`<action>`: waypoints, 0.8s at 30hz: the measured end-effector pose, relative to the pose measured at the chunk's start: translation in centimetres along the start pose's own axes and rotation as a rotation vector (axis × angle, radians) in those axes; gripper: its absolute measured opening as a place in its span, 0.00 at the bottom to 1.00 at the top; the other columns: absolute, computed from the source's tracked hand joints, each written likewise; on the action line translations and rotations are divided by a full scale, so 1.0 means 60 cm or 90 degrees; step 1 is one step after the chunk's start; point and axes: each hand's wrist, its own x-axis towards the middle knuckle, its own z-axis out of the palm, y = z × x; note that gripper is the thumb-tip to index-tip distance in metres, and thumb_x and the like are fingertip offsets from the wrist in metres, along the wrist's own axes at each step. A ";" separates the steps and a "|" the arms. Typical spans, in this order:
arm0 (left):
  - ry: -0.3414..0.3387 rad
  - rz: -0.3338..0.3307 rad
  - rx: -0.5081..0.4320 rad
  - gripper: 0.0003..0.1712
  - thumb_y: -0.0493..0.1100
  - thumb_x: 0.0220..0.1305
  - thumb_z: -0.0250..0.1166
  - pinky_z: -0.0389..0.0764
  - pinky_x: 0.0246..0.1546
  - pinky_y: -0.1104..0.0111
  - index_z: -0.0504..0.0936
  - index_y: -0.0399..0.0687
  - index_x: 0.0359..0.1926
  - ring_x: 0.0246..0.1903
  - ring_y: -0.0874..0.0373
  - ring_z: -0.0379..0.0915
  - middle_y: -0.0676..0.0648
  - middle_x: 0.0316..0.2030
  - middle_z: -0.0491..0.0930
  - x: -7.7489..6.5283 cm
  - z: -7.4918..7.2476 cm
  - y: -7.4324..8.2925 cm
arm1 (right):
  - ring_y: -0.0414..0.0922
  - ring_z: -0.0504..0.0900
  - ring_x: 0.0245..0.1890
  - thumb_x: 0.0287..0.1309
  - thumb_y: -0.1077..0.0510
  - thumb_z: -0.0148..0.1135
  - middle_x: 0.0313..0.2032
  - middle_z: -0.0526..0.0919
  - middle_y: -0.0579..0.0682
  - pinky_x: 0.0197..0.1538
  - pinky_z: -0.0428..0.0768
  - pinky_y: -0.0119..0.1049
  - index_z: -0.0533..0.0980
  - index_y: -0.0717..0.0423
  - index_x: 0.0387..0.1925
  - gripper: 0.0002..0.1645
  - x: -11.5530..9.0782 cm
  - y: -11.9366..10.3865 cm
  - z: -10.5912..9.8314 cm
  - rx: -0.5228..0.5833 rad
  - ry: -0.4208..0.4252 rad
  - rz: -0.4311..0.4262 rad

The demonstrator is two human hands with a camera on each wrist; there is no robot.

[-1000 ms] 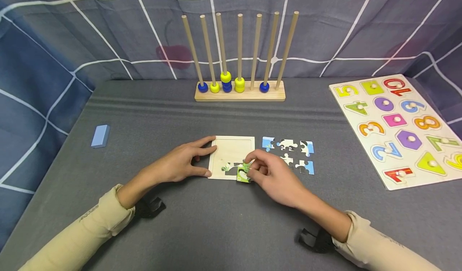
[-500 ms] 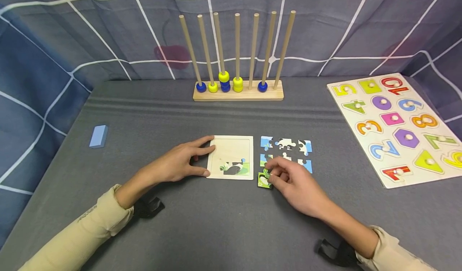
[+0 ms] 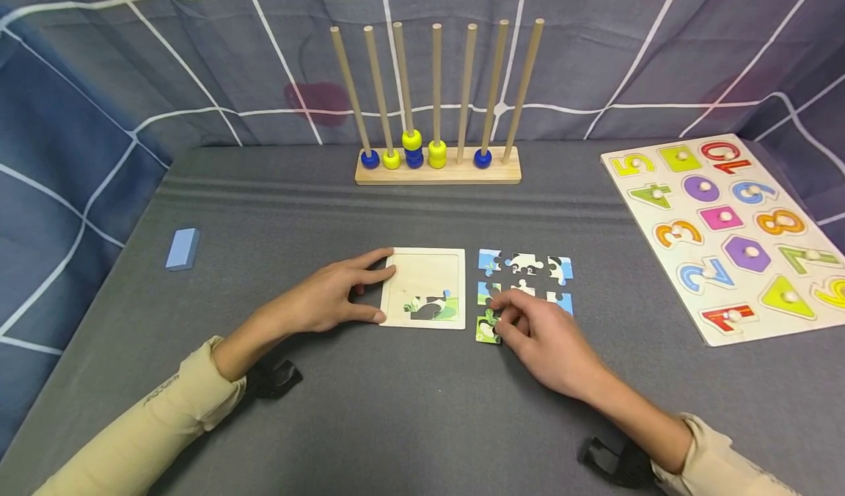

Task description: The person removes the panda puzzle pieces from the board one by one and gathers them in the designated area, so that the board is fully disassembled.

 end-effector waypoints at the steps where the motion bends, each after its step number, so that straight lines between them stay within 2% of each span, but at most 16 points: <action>1: 0.000 0.002 0.000 0.43 0.50 0.60 0.72 0.66 0.57 0.55 0.66 0.43 0.71 0.48 0.52 0.67 0.45 0.75 0.53 0.000 0.000 0.000 | 0.34 0.75 0.24 0.63 0.66 0.63 0.29 0.79 0.37 0.30 0.72 0.31 0.80 0.54 0.43 0.09 -0.001 0.000 0.000 -0.011 0.006 -0.002; 9: 0.002 0.008 -0.001 0.43 0.50 0.60 0.72 0.65 0.60 0.53 0.66 0.42 0.71 0.53 0.51 0.66 0.44 0.75 0.53 0.000 0.001 -0.001 | 0.33 0.69 0.23 0.55 0.64 0.71 0.24 0.72 0.34 0.27 0.66 0.32 0.81 0.49 0.43 0.14 -0.005 -0.002 0.002 -0.072 0.050 -0.030; 17: 0.004 0.005 0.003 0.43 0.50 0.60 0.72 0.66 0.59 0.54 0.66 0.42 0.71 0.49 0.52 0.66 0.45 0.75 0.53 0.000 0.000 0.000 | 0.36 0.68 0.30 0.46 0.63 0.78 0.32 0.73 0.39 0.31 0.66 0.32 0.81 0.46 0.43 0.21 -0.005 -0.003 0.002 -0.082 0.037 -0.042; 24: 0.003 0.000 0.001 0.42 0.50 0.60 0.73 0.66 0.58 0.55 0.66 0.43 0.71 0.48 0.52 0.66 0.45 0.75 0.53 0.001 0.002 0.001 | 0.36 0.69 0.31 0.43 0.67 0.78 0.36 0.76 0.38 0.31 0.68 0.32 0.80 0.48 0.44 0.25 -0.005 0.002 0.004 -0.086 0.023 -0.067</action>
